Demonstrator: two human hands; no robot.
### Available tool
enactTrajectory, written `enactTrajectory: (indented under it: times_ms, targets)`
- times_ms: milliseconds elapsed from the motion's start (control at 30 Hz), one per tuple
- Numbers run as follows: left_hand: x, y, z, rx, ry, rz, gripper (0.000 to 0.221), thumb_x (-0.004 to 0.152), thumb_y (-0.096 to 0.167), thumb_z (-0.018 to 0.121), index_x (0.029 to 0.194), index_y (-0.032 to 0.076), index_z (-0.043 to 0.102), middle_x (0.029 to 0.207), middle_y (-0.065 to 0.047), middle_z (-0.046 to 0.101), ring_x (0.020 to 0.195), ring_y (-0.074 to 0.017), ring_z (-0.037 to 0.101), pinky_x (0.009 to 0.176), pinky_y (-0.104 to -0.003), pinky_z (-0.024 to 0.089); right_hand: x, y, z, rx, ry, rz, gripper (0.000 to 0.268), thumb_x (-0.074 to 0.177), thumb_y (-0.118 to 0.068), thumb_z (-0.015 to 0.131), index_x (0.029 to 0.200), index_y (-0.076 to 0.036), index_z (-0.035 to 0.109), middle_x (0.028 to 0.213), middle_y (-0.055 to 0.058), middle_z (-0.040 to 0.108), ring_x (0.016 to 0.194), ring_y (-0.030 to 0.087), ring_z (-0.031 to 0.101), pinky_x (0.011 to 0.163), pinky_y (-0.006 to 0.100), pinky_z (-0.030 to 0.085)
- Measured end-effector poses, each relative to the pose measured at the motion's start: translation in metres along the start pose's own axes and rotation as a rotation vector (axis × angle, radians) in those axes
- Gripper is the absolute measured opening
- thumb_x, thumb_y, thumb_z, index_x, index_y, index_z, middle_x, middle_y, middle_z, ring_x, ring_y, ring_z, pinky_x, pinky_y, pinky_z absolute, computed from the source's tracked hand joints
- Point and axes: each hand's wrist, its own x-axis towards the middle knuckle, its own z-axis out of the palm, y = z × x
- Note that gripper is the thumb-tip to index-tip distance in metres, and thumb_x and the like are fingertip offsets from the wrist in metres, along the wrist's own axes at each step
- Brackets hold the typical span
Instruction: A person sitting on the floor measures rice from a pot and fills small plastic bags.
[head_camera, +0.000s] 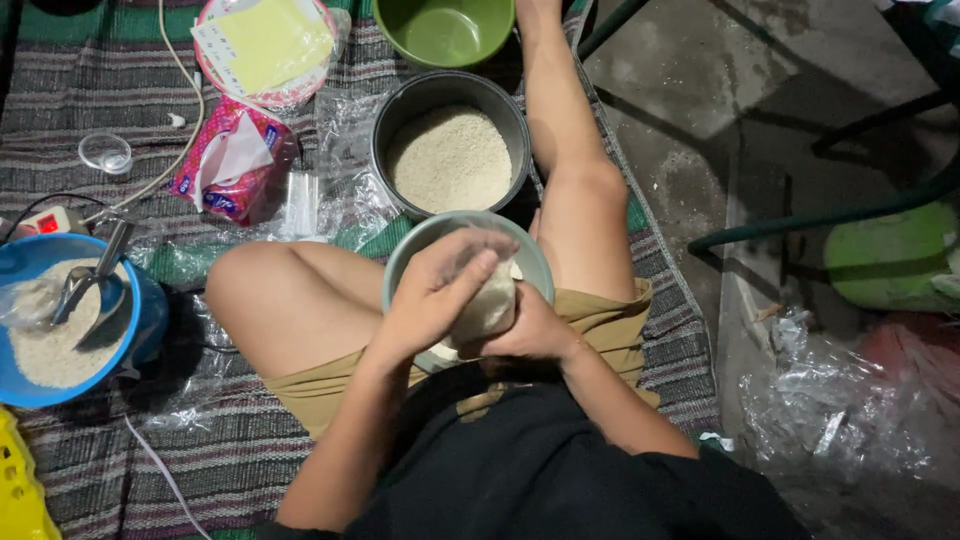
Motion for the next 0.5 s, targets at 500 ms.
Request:
enactTrajectory:
  times_ms: [500]
  targets:
    - [-0.004,-0.010,0.002,-0.023,0.107,-0.044,0.028,0.105,0.029,0.061,0.102,0.011,0.082,0.092,-0.008,0.081,0.094,-0.0128,0.072,0.091,-0.034,0.058,0.003,0.007,-0.018,0.030,-0.224,0.098,0.073,0.053,-0.008,0.105,0.118,0.000,0.072,0.116,0.014,0.076,0.106,0.025,0.067,0.097,0.047,0.055]
